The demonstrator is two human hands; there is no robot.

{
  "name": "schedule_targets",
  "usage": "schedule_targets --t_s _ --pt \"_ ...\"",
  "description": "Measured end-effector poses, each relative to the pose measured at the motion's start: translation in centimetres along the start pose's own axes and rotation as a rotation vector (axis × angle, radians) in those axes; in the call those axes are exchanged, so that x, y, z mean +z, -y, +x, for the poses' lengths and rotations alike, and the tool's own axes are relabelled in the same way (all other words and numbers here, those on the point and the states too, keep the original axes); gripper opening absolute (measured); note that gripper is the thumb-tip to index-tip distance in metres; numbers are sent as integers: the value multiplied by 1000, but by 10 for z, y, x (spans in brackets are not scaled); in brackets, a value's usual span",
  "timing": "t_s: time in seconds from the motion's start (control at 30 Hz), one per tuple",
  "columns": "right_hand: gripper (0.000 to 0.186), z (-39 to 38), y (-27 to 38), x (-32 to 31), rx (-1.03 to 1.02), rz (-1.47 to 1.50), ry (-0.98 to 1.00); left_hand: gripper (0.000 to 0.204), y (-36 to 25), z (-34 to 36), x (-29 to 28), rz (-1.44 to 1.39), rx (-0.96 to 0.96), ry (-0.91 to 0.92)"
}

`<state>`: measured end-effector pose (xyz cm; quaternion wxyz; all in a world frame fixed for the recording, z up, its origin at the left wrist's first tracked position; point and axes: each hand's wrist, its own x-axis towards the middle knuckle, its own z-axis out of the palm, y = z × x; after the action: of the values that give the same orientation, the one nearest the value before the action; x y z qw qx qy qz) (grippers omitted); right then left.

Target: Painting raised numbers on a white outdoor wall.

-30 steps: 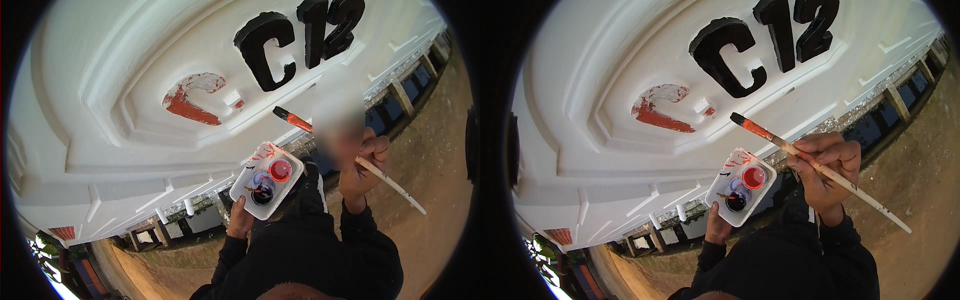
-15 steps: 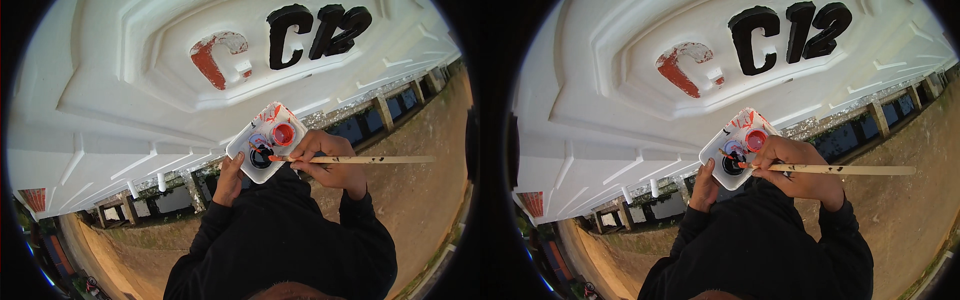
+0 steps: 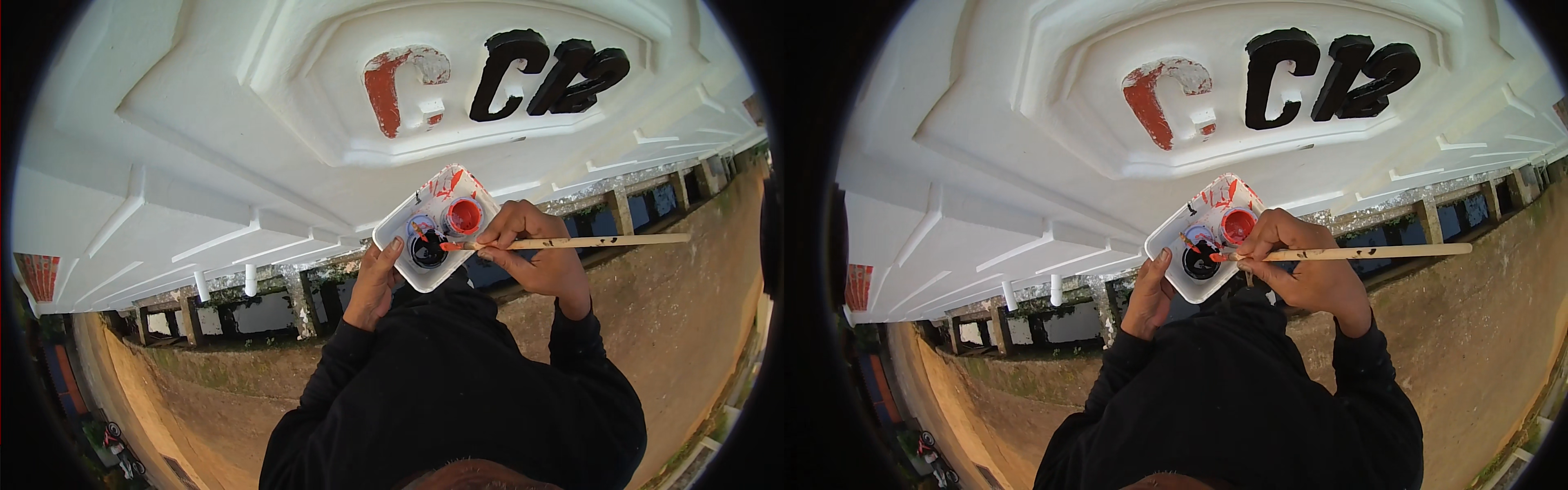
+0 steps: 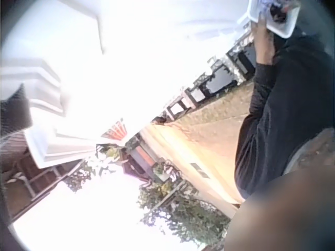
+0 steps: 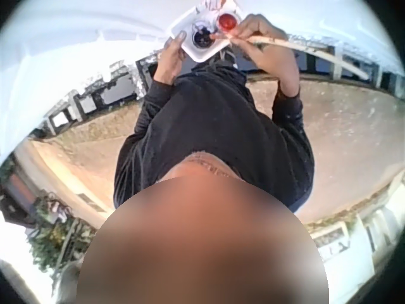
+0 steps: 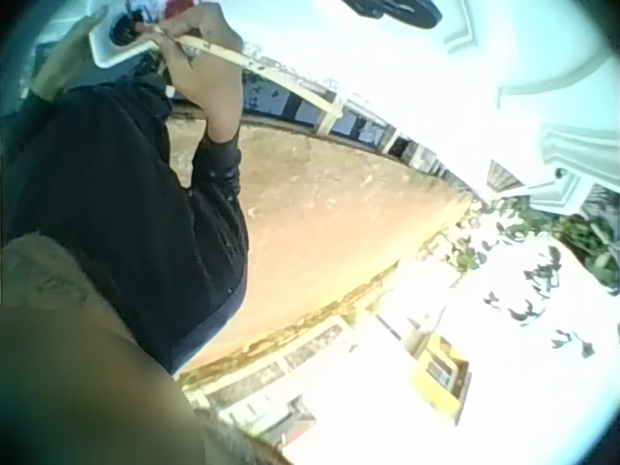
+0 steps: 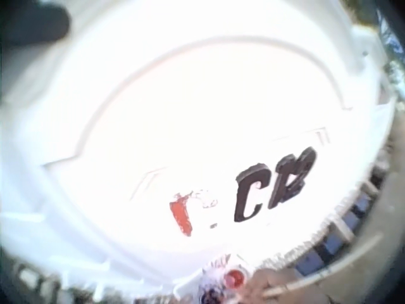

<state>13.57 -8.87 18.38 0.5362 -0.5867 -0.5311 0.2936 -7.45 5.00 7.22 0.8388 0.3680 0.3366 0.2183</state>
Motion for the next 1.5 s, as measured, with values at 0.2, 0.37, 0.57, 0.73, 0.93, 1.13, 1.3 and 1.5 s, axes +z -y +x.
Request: schedule_targets --t_s 0.2,0.37,0.57,0.73,0.93,1.13,1.3,1.5 --pt "19 1 -14 1 -60 -13 60 58 2 6 -7 -67 -17 -11" --pt "19 -3 -41 7 -19 218 -85 57 0 11 -10 -121 -41 6" --pt "18 -16 -101 21 188 1049 -496 59 7 15 -12 -194 39 -1" --pt "10 -22 -118 34 211 1496 -584 70 7 15 -4 -169 52 41" --pt "12 10 -104 -9 -154 1330 -787 78 6 9 -7 -93 74 44" --pt "25 39 -104 -48 -481 898 -930 92 10 3 -12 -39 1 -29" --pt "27 53 -118 -57 -557 780 -975 95 18 -2 -23 97 -32 -5" --pt "31 67 -120 -60 -549 795 -994 98 21 -10 -26 155 -35 -75"
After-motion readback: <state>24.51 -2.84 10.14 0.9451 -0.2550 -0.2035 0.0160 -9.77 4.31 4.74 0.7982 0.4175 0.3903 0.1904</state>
